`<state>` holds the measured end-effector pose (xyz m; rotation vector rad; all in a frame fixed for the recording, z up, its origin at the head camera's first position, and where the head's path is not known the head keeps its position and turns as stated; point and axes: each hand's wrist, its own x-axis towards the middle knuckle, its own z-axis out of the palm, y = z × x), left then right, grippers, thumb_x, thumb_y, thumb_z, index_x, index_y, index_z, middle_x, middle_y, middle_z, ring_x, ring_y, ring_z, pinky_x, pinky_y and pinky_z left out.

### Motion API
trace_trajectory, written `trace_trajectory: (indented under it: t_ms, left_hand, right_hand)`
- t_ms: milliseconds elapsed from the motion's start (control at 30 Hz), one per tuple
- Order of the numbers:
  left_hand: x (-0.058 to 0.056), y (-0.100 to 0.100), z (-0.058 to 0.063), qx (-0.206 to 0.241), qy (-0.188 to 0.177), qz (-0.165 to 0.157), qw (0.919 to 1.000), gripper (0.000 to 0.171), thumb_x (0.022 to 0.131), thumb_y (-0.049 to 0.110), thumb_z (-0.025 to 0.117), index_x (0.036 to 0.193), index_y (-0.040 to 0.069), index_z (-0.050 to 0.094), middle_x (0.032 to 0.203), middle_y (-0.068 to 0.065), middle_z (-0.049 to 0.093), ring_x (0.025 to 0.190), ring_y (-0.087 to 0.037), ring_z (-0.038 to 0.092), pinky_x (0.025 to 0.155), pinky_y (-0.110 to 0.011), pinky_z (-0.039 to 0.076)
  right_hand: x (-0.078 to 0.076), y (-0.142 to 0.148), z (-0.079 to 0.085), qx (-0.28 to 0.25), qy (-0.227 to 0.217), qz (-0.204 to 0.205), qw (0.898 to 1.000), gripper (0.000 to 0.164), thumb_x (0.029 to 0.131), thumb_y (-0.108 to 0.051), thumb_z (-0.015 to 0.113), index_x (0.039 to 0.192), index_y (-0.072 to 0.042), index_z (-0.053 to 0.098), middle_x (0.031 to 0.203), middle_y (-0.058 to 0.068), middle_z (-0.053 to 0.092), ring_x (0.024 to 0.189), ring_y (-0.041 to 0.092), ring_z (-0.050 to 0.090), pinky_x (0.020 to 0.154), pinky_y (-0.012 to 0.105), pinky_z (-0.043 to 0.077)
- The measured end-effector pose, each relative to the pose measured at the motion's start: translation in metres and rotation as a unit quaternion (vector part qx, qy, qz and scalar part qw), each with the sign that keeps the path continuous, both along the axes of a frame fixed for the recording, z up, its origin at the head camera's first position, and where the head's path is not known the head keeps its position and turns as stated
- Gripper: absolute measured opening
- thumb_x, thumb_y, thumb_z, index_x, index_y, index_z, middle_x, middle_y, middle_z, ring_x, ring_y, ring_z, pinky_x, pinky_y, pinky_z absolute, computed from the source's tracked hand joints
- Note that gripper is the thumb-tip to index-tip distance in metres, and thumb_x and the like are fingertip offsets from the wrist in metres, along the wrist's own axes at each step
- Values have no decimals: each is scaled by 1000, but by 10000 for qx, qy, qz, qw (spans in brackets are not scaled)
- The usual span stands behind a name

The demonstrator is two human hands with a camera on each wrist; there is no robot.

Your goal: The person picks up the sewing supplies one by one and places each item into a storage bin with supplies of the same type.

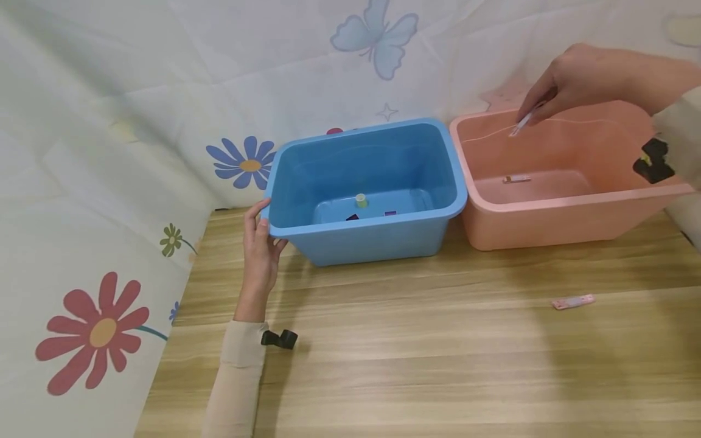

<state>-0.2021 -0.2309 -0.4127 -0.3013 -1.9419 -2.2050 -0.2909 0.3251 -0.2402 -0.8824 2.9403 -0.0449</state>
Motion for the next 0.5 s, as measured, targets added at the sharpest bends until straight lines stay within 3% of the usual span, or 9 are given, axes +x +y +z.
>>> trace_trajectory:
  t_ms: [300,400,500]
  left_hand:
    - [-1,1,-1,35,4,-36,10000,47,102,38,53,147,26,43,151,-10,36,135,-50,42,91,-33,54]
    - [-1,1,-2,84,-20,-32,10000,48,102,38,54,147,25,43,151,-10,37,134,-50,42,91,-33,54]
    - [-1,1,-3,105,-36,-28,9999,48,102,37,53,147,24,43,151,-10,37,134,-50,42,91,-33,54]
  right_hand:
    - [-3,-10,-2,-66,-190,191,9996,18,87,-21,82,105,-16,81,98,-1,77,78,9,57,67,20,47]
    - [-2,-11,-3,-169,-282,144,9994,22,87,-19,81,109,-12,79,102,6,77,89,22,69,73,24,54]
    - [-1,-11,-2,-241,-416,-21,9988,26,89,-16,79,114,-9,77,108,11,75,100,33,70,75,25,56]
